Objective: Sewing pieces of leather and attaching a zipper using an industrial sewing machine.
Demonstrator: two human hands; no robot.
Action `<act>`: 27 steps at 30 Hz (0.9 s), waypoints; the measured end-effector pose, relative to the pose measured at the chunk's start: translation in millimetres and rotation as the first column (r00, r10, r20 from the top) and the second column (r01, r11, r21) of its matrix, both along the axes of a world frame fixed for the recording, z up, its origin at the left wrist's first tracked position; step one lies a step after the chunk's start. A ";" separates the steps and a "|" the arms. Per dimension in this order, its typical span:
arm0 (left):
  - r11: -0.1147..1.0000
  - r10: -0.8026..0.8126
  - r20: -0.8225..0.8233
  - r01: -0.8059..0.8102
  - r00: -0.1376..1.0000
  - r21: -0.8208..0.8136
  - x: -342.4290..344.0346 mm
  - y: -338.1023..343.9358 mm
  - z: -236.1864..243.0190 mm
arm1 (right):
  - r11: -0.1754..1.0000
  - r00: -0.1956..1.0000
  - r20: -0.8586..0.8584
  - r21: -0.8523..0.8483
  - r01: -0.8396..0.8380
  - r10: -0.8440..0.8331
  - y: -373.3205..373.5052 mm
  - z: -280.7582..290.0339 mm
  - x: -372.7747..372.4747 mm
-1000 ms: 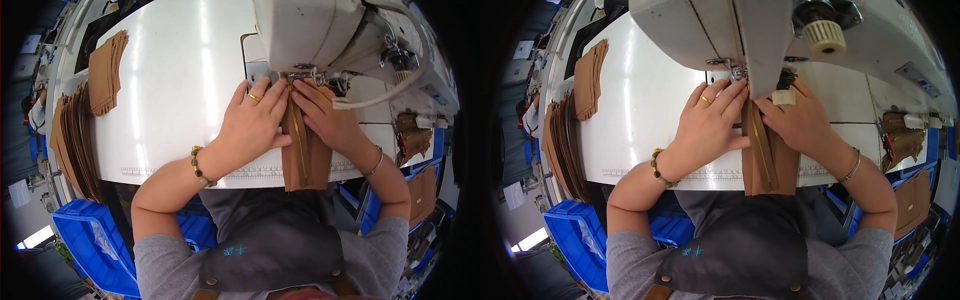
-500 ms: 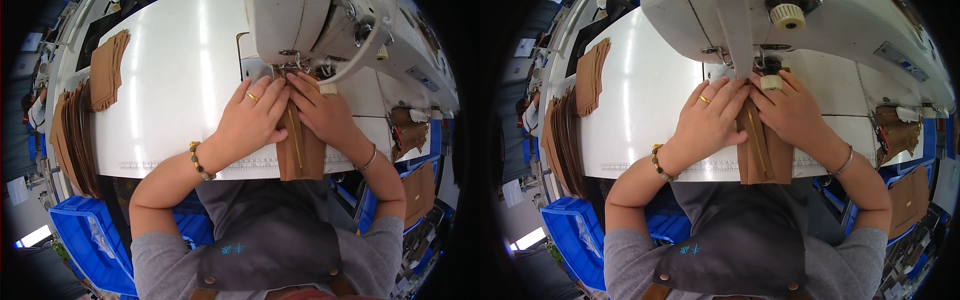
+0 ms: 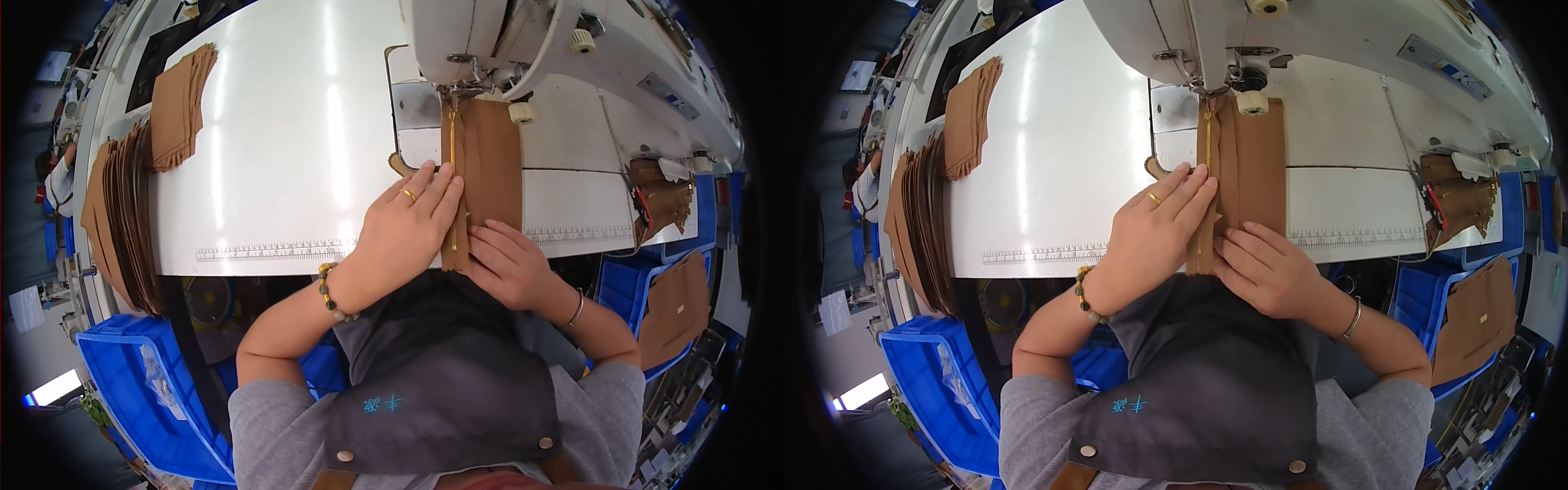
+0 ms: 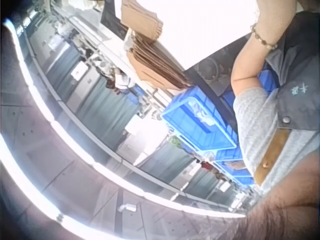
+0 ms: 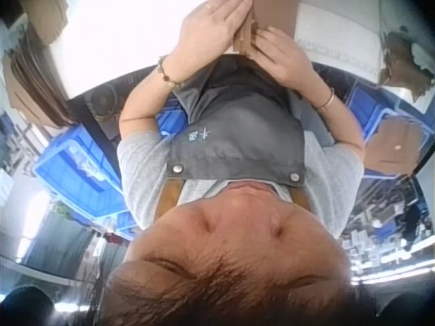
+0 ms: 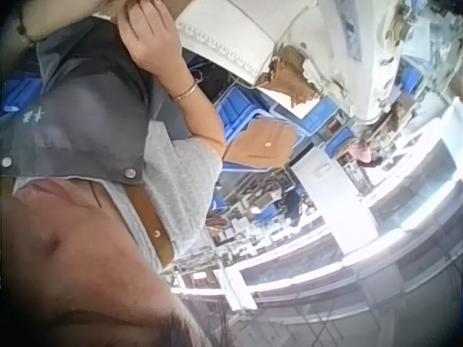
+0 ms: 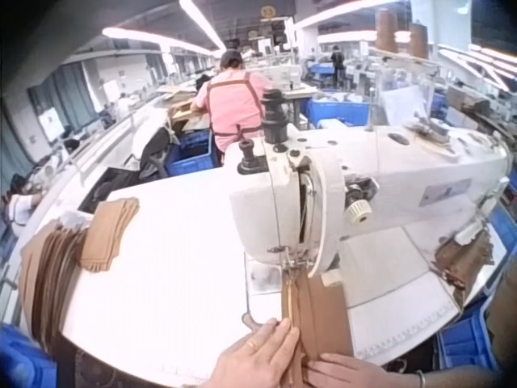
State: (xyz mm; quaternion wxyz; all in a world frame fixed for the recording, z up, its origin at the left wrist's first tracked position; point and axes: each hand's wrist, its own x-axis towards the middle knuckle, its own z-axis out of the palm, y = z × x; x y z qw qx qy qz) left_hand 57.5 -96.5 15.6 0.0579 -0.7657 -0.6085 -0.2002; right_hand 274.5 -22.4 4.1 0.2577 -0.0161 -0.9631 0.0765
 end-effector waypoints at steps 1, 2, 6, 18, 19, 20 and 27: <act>1.000 0.020 0.017 -0.020 1.000 0.010 3.3 -6.6 0.3 | 1.000 1.000 0.000 0.001 0.001 -0.001 0.2 -1.6 0.5; 1.000 0.025 -0.001 -0.025 1.000 0.004 5.7 -13.1 -1.3 | 1.000 0.999 -0.037 0.017 -0.004 0.004 0.1 -5.2 0.8; 0.998 0.044 0.024 -0.045 0.999 0.038 20.2 -25.1 -4.8 | 0.998 0.993 -0.105 0.043 -0.043 0.047 2.6 -7.8 3.9; 0.998 0.052 0.054 -0.054 0.997 0.035 26.3 -31.5 -13.4 | 0.988 0.985 -0.127 0.112 -0.105 0.120 6.5 -6.4 3.4; 0.998 0.053 0.054 -0.055 0.997 0.036 26.1 -32.2 -12.6 | 0.988 0.984 -0.128 0.113 -0.107 0.121 6.2 -4.2 3.3; 0.998 0.050 0.061 -0.052 0.997 0.022 25.9 -31.9 -12.1 | 0.990 0.982 -0.127 0.010 -0.140 0.140 6.3 -1.9 3.6; 0.996 0.072 0.063 -0.069 0.995 -0.049 25.7 -31.7 -1.6 | 0.992 0.999 -0.041 -0.128 0.021 -0.027 70.0 24.9 -35.1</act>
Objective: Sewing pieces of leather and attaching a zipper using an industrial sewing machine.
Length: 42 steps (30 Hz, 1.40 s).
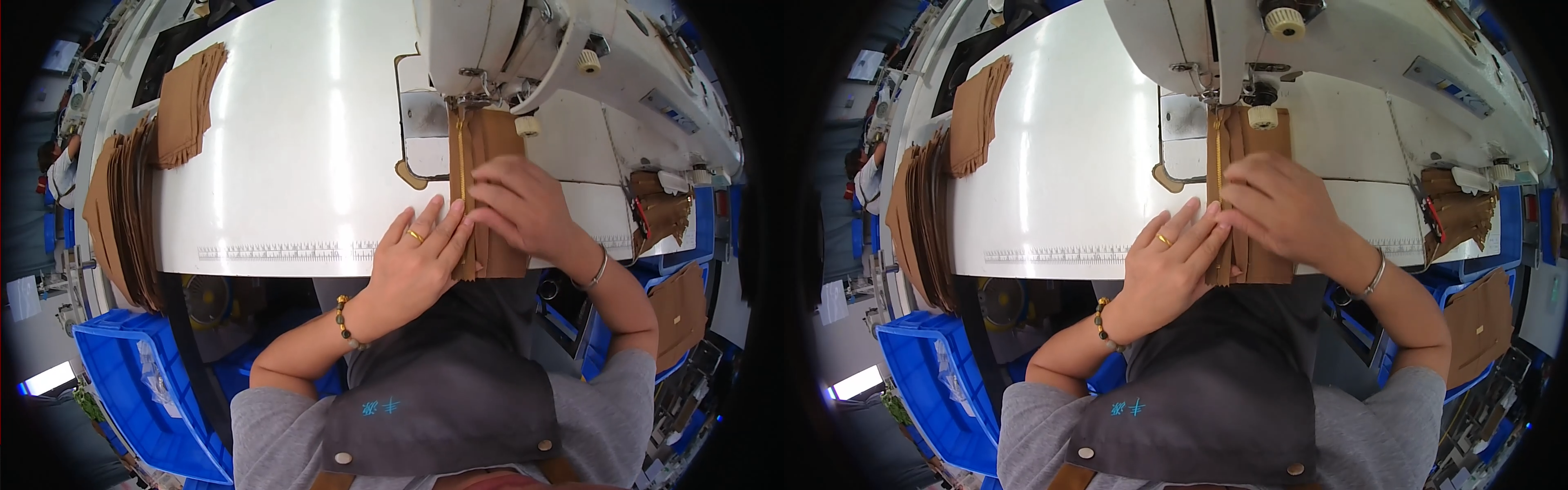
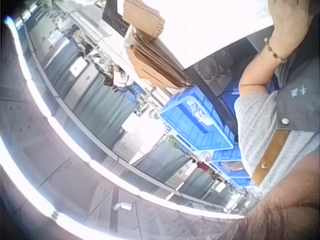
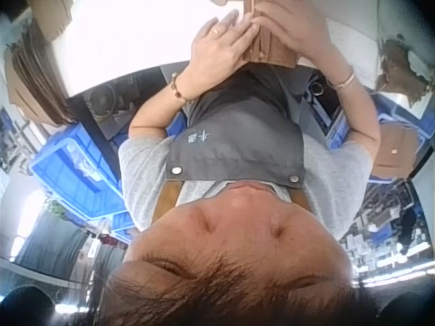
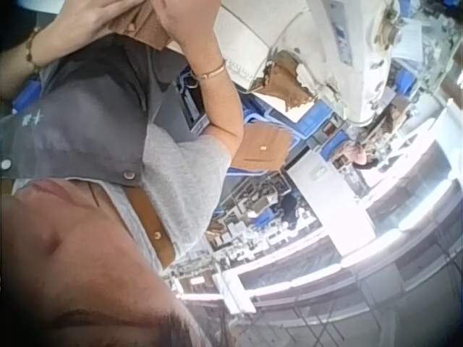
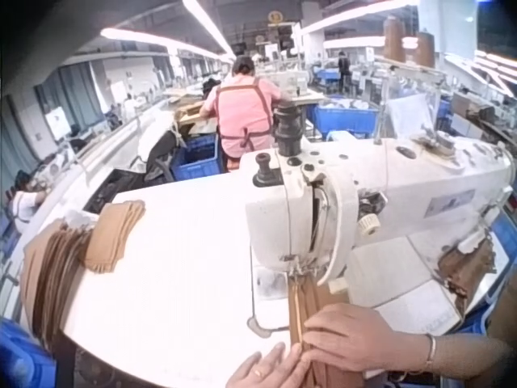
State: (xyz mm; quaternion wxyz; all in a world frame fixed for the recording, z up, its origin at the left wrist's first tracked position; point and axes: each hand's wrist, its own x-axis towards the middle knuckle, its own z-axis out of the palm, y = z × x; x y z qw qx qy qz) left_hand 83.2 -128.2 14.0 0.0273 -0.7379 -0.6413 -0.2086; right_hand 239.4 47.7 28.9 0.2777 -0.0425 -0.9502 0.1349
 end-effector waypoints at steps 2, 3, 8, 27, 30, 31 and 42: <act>1.000 0.009 0.010 -0.009 1.000 0.011 2.1 0.8 -1.3 | 0.998 0.997 0.062 0.023 0.053 -0.054 15.2 -5.0 -14.9; 1.000 0.019 0.023 -0.020 1.000 0.020 3.1 0.9 -2.0 | 0.994 0.986 0.125 0.046 0.103 -0.108 18.5 -8.8 -18.8; 0.999 0.015 0.047 -0.016 0.999 0.028 6.6 -6.5 -9.8 | 0.991 0.977 0.170 0.051 0.123 -0.130 24.9 -24.1 -15.2; 0.602 0.771 -0.164 -0.619 0.616 0.504 -277.9 -124.1 43.7 | 0.991 0.945 0.298 0.043 0.125 -0.132 26.6 -21.4 -11.1; 0.302 0.947 -0.267 -0.776 0.178 0.554 -370.1 -190.2 59.9 | 0.991 0.943 0.304 0.036 0.129 -0.133 26.2 -20.2 -13.0; 0.299 0.948 -0.265 -0.775 0.176 0.556 -384.8 -205.8 60.6 | 0.990 0.941 0.310 0.042 0.132 -0.138 26.8 -19.5 -12.8; 0.046 0.881 -0.452 -0.977 0.137 -0.206 -434.5 -253.7 86.6 | 0.988 0.933 0.330 0.095 0.121 -0.146 29.4 -14.2 -11.2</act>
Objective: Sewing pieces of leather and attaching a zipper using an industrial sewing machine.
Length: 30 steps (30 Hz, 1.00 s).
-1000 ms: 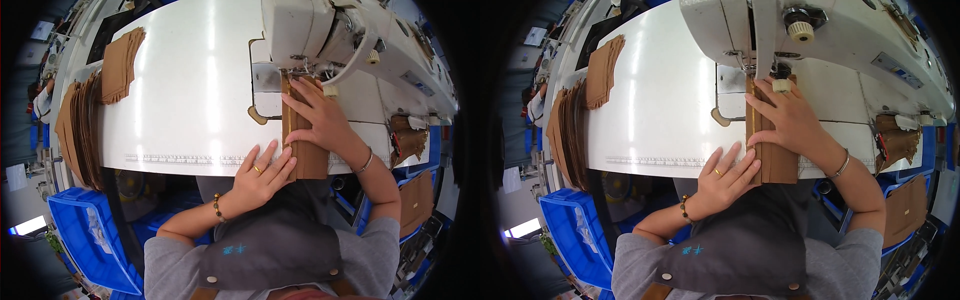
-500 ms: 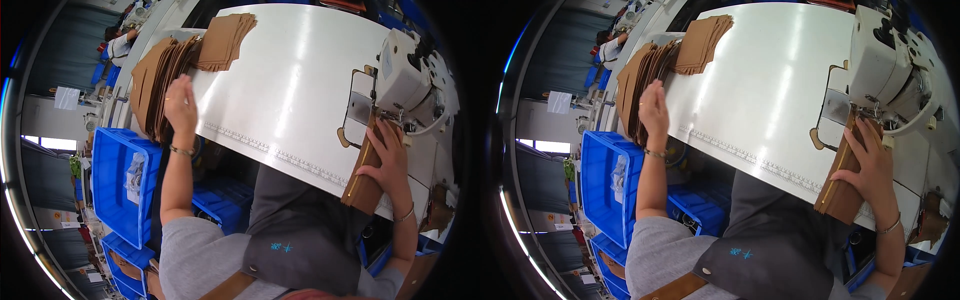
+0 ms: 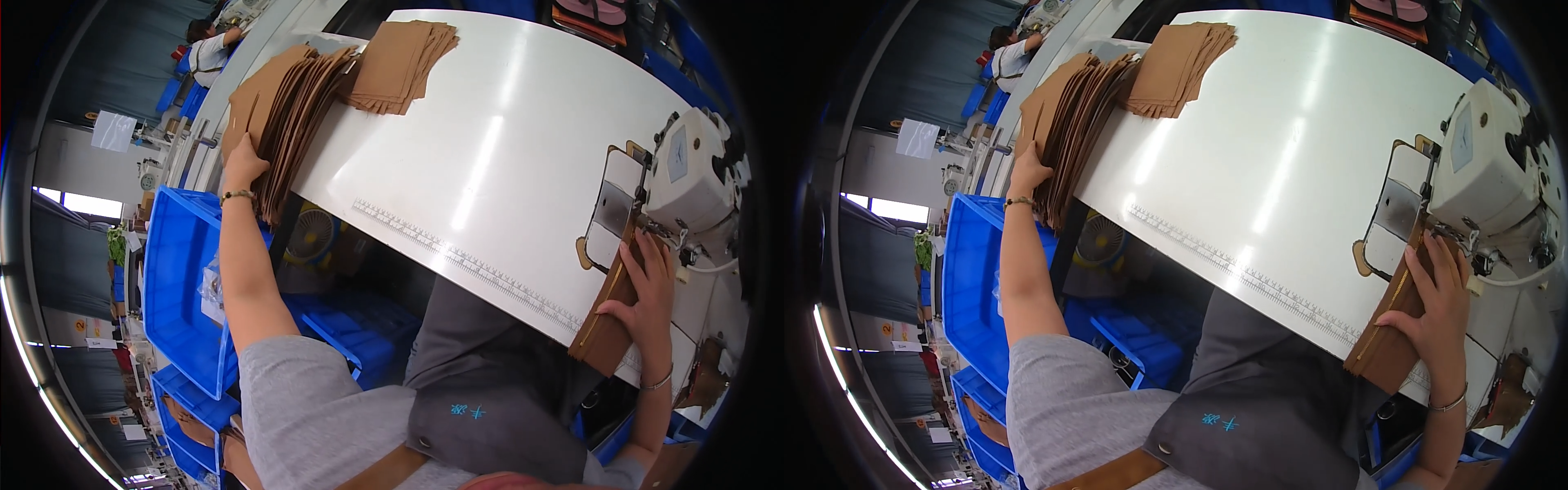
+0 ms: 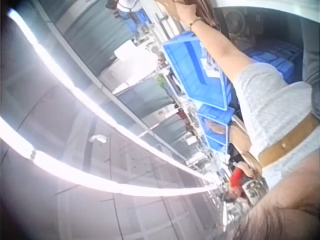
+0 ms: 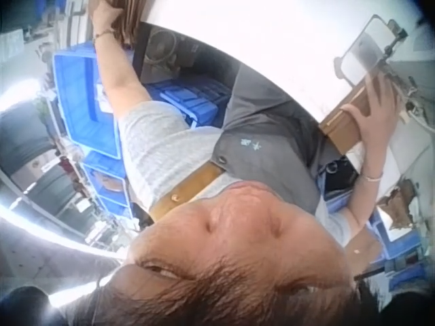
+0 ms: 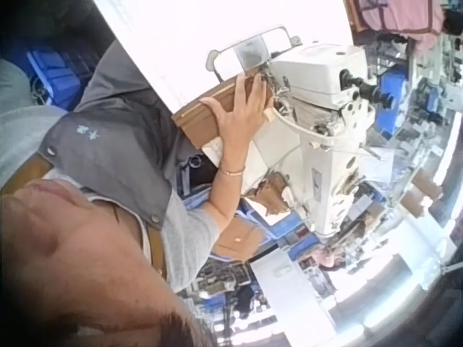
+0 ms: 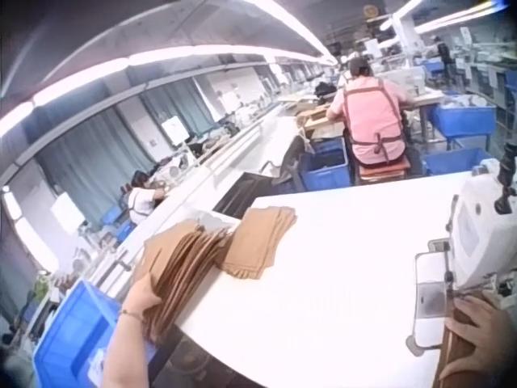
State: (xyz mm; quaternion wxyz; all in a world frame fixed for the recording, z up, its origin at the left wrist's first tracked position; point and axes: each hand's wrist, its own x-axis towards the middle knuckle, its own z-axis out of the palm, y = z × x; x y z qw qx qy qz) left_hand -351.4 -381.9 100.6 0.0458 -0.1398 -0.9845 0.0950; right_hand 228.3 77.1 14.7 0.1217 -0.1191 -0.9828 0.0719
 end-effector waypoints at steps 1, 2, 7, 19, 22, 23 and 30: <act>0.996 -0.045 -0.049 0.048 0.998 0.071 -4.0 -7.9 -6.1 | 1.000 1.000 0.014 -0.005 0.018 -0.018 -0.4 0.9 0.7; 0.996 -0.039 -0.049 0.043 0.998 0.077 -1.1 -7.3 -7.8 | 1.000 1.000 0.014 0.001 0.012 -0.012 -0.6 2.8 1.7; 0.994 0.055 -0.275 -0.027 0.960 0.106 2.9 -20.8 -28.8 | 0.998 0.999 0.040 0.062 0.011 -0.014 0.9 0.2 0.1; 0.989 0.111 -0.398 -0.063 0.911 0.131 -21.3 -27.9 -7.4 | 0.999 0.999 -0.052 0.040 -0.008 0.010 0.1 -4.8 -0.9; 0.998 0.052 -0.345 -0.039 0.937 0.045 -4.7 3.5 53.2 | 1.000 0.998 -0.061 0.026 -0.016 0.018 1.3 -5.0 1.1; 0.998 0.051 -0.342 -0.038 0.938 0.045 8.1 11.1 64.4 | 1.000 0.998 -0.063 0.021 -0.012 0.013 0.8 -4.5 2.7; 0.996 -0.081 -0.489 0.095 0.869 0.002 138.9 27.8 -50.1 | 0.999 0.999 -0.050 0.035 -0.014 0.015 -1.1 -1.7 -0.4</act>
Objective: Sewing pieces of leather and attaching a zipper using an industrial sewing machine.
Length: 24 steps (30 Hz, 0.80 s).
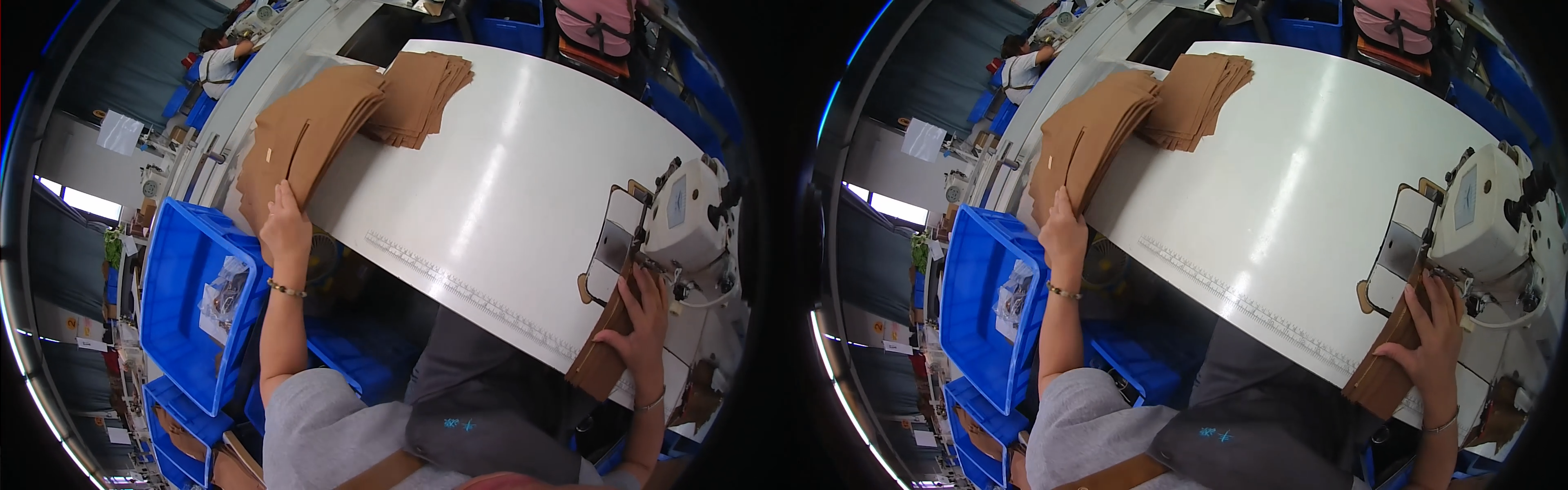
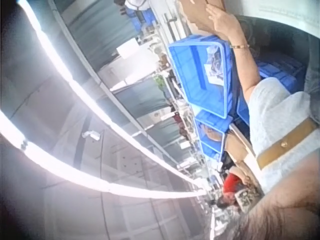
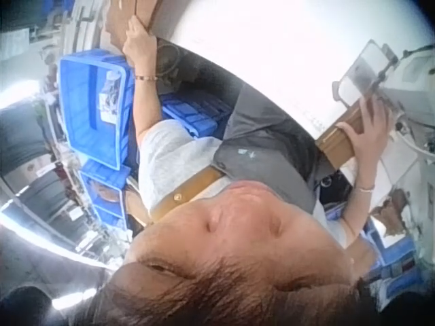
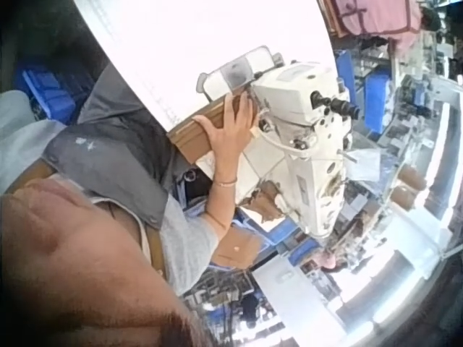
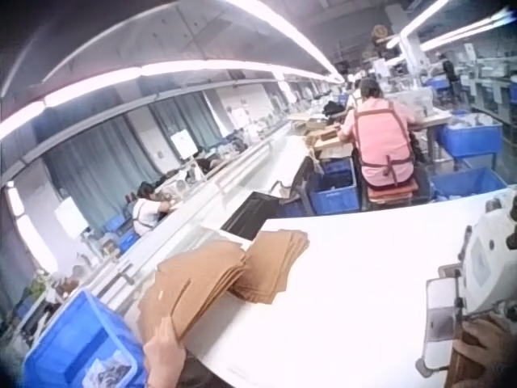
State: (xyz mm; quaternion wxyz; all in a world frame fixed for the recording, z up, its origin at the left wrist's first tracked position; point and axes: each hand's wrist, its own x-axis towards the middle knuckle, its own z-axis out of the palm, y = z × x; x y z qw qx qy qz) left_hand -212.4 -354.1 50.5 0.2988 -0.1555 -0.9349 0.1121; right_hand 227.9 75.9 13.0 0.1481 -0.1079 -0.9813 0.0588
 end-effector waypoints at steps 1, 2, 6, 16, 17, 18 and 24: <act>0.999 -0.017 -0.059 0.015 0.998 -0.045 -2.7 -4.0 -12.6 | 1.000 1.000 -0.006 -0.001 -0.002 0.002 -0.3 2.2 -1.1; 0.995 -0.038 -0.118 0.027 0.992 -0.091 -2.6 0.0 -15.1 | 1.000 1.000 -0.014 -0.002 -0.003 0.002 0.1 2.8 -2.2; 1.000 0.016 -0.003 -0.016 1.000 0.014 -25.1 3.6 4.5 | 1.000 1.000 -0.012 -0.004 0.011 -0.011 -0.9 2.6 -0.8; 0.953 -0.270 -0.008 0.269 0.963 0.138 -24.1 -1.1 28.0 | 1.000 0.999 -0.052 -0.029 -0.002 0.000 1.0 -5.2 1.0; 0.912 -0.339 0.024 0.322 0.941 0.255 -23.7 3.1 34.5 | 1.000 0.999 -0.054 -0.014 -0.004 0.003 1.7 -5.2 1.2; 0.912 -0.338 0.023 0.321 0.941 0.254 -23.5 4.4 39.6 | 1.000 0.998 -0.055 -0.015 -0.005 0.004 2.0 -5.2 1.4; 0.920 -0.347 0.202 0.291 0.916 0.262 -25.9 0.6 66.6 | 0.998 0.998 -0.067 -0.059 -0.004 0.000 1.3 -7.9 -0.3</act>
